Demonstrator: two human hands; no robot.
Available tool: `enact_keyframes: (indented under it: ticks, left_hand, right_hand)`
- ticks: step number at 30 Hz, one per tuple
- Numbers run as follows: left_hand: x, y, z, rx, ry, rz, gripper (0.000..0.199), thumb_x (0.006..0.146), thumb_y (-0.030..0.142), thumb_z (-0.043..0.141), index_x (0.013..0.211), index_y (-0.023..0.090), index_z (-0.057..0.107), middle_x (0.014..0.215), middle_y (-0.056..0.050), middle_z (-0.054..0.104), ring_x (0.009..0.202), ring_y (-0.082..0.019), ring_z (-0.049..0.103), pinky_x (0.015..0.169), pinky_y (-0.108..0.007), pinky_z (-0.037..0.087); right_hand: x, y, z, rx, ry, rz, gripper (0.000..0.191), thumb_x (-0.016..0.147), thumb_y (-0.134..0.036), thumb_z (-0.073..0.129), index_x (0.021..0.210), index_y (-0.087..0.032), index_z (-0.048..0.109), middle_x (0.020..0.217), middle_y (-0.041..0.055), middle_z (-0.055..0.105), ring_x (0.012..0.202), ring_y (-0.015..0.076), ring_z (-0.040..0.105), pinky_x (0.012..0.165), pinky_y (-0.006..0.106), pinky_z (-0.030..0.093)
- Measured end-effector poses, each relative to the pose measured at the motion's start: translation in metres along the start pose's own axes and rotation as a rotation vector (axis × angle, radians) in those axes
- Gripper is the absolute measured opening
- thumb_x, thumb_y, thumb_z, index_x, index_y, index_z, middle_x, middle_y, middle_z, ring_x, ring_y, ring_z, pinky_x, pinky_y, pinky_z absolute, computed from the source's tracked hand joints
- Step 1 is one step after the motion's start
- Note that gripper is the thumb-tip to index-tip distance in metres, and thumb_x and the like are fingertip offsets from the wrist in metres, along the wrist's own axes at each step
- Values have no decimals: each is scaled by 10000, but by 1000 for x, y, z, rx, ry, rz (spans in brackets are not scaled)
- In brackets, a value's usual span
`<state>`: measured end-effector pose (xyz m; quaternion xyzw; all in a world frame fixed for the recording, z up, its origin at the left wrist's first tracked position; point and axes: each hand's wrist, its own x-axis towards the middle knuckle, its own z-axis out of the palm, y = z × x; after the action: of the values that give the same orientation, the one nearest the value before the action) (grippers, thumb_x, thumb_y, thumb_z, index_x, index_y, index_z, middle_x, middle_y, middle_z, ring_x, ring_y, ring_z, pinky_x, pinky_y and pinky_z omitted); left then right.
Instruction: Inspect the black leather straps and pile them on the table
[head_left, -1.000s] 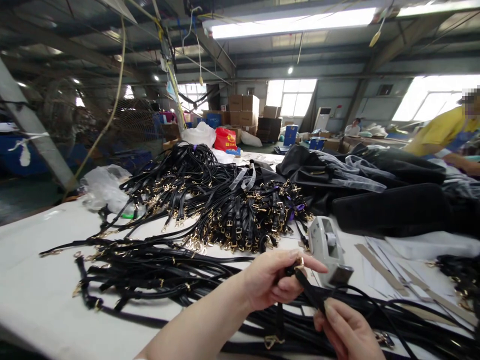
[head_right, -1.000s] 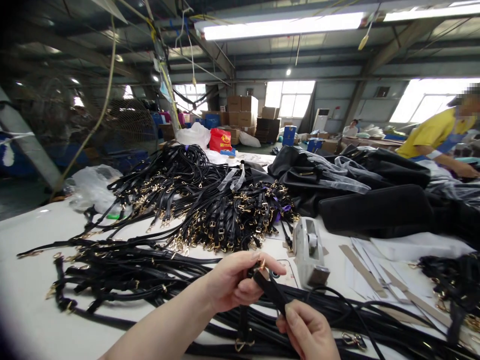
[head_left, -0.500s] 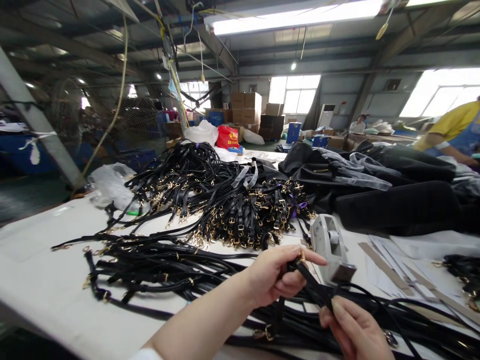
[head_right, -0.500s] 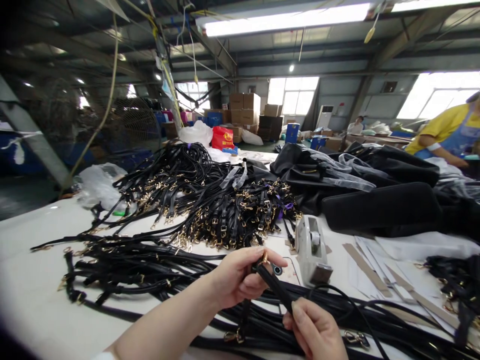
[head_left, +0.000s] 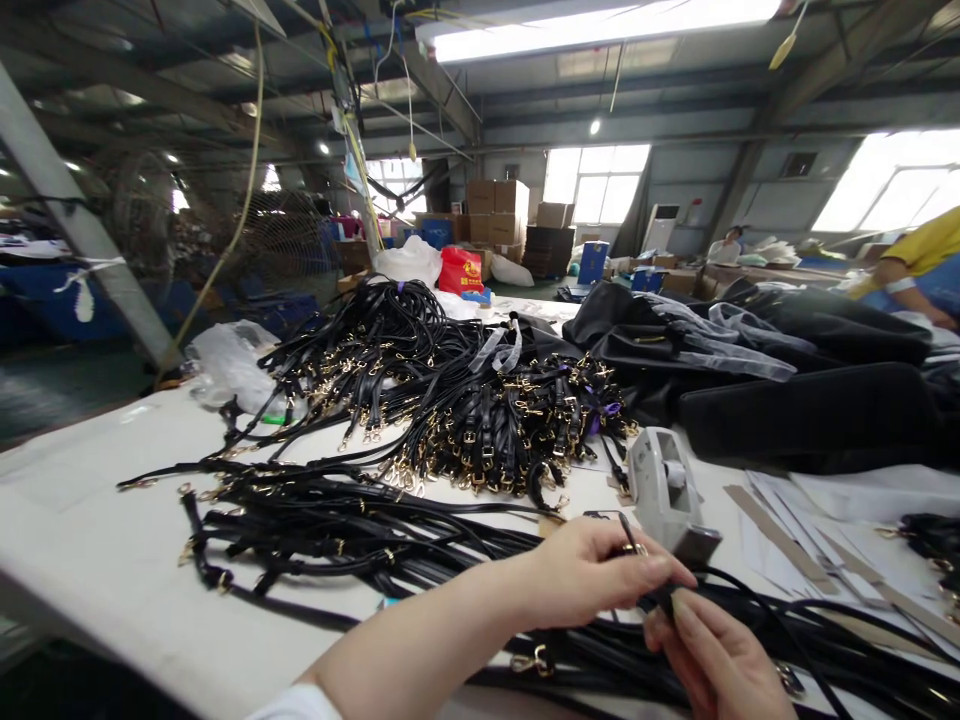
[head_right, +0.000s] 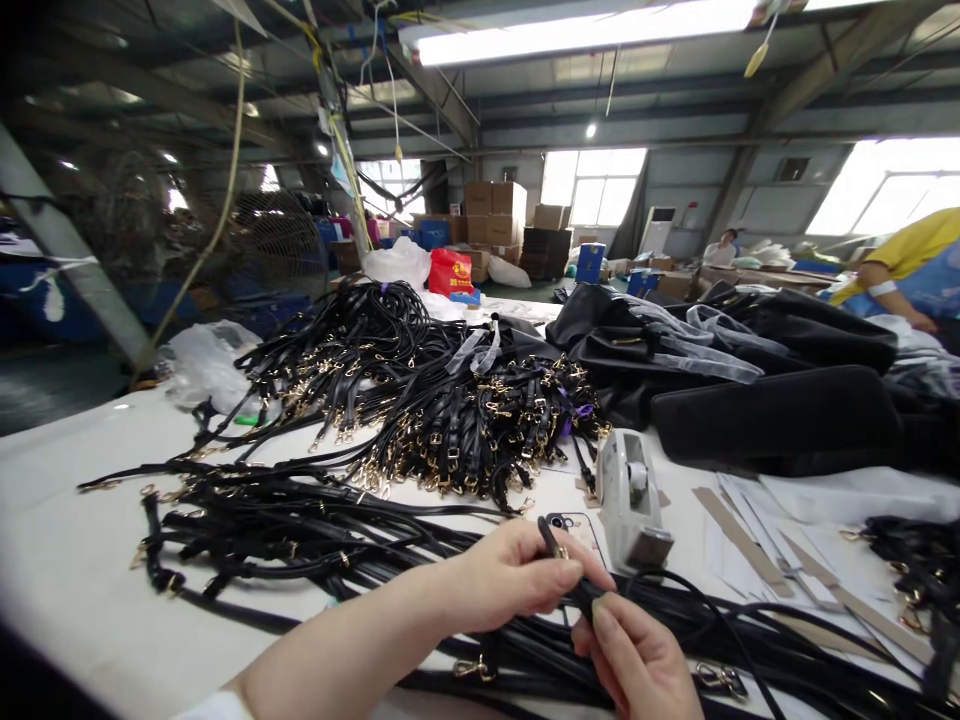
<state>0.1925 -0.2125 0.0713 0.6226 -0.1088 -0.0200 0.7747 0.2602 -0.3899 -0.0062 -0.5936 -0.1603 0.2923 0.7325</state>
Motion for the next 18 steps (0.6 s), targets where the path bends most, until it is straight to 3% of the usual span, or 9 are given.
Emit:
enact_keyframes:
  ticks: [2,4,6,8,10,12,16,18]
  left_hand:
    - [1,-3,6,301,68,27,469,909,537,550,1060,116,688,657,-12,572,624,-129,526,608,-234,399]
    - [0,-3,9,649,164,35,376,939,481,519,1004,154,694,723,-39,628,700,-169,575,664,-262,413]
    - [-1,-2,11,930,226,24,354,936,479,525,901,173,699,694,-39,629,657,-176,563,618,-260,372]
    - [-1,-4,12,1102,193,-8,386,930,502,523,825,171,690,662,-47,628,620,-184,558,568,-259,327]
    - [0,-8,14,1180,92,-36,364,916,484,536,817,167,686,698,-64,659,632,-197,580,543,-259,311]
    - [3,-11,13,1182,2,-71,338,893,486,552,875,178,689,771,-66,697,660,-205,608,537,-254,330]
    - [8,-9,6,1181,77,-188,427,903,583,501,895,201,693,797,-58,716,713,-212,639,592,-254,409]
    - [9,-9,5,1197,122,-180,417,906,571,505,882,203,699,775,-53,713,713,-209,645,604,-256,423]
  right_hand:
    - [0,0,-1,-25,15,-46,392,803,-559,728,714,-180,682,674,41,586,626,146,518,569,217,478]
    - [1,-2,1,-88,87,-164,367,850,-570,670,916,-211,708,773,42,630,724,176,576,672,245,511]
    - [1,-5,6,-248,181,-366,530,824,-580,690,1229,-242,636,1080,74,666,1011,246,603,897,315,489]
    - [0,-6,12,-462,189,-560,699,794,-555,722,1387,-238,535,1366,95,553,1280,316,470,1088,393,358]
    - [-2,-8,15,-630,112,-651,539,876,-483,641,1344,-224,586,1395,100,536,1310,327,452,1116,447,322]
    - [-5,-11,13,-628,119,-709,342,985,-388,472,1192,-207,676,1277,104,617,1222,301,537,1071,477,374]
    - [-8,-24,6,-157,594,-957,292,996,-234,425,842,-181,667,969,68,679,981,237,642,1040,497,410]
    - [-7,-27,5,-91,618,-930,168,955,-227,518,906,-186,673,998,58,680,996,233,644,1051,486,411]
